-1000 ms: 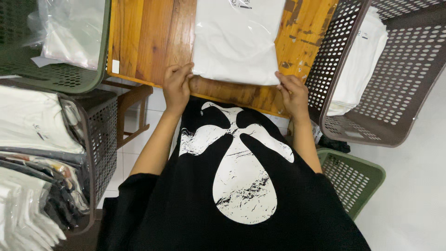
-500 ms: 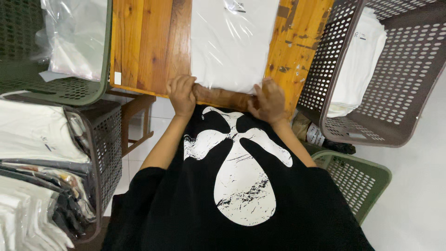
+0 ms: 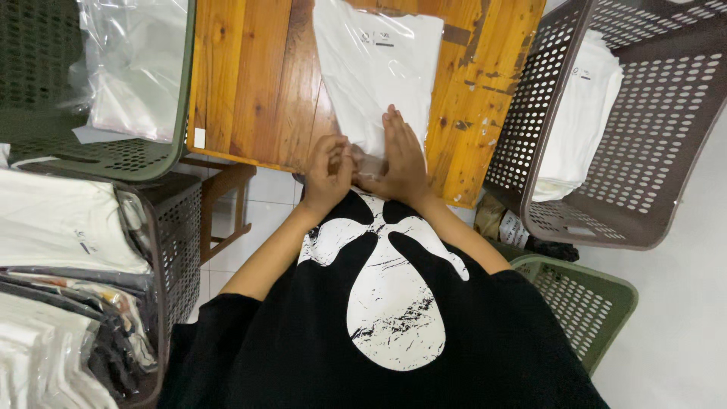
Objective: The person places a folded white t-shirt into a plastic bag, seals the bag by peeling an adhesive strip and pressing it down, then places the finished package into a basket with others.
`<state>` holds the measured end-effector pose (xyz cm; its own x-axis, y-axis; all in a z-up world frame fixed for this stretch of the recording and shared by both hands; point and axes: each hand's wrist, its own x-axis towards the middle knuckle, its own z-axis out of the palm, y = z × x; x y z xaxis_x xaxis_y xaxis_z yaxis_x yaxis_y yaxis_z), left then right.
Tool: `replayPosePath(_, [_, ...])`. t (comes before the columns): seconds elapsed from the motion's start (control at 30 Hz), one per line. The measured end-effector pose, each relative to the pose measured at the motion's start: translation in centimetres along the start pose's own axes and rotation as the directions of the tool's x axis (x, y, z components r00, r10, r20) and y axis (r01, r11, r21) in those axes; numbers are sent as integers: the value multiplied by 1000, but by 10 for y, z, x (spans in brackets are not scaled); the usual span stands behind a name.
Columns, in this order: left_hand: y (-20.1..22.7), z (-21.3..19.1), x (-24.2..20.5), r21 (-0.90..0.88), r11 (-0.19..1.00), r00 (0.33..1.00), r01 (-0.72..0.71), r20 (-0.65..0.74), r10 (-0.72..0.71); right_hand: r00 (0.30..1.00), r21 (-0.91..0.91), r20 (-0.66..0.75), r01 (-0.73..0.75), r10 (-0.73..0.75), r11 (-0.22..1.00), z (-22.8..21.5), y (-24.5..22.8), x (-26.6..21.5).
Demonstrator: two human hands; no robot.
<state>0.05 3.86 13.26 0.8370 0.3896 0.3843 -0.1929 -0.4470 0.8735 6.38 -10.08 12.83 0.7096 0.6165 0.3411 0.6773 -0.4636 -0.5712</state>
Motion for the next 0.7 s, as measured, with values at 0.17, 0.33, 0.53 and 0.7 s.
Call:
replayPosePath(0.17, [28,0,12,-511,849,991,134,65,-117,992,264,-26,-112,123,958,-19,-19,11])
replayPosePath(0.33, [-15,-24,27,-507,860,980,62,-132,-148,947,533,31,-285,319,796,-54,-25,18])
replayPosePath(0.53, [-114,-51,19,-473,836,955,279,45,-293,731,931,219,-355,646,86,-73,-5,23])
replayPosePath(0.7, [-119,-57,23,-525,681,858,510,261,-442,670,949,264,-309,693,-63,-57,50,11])
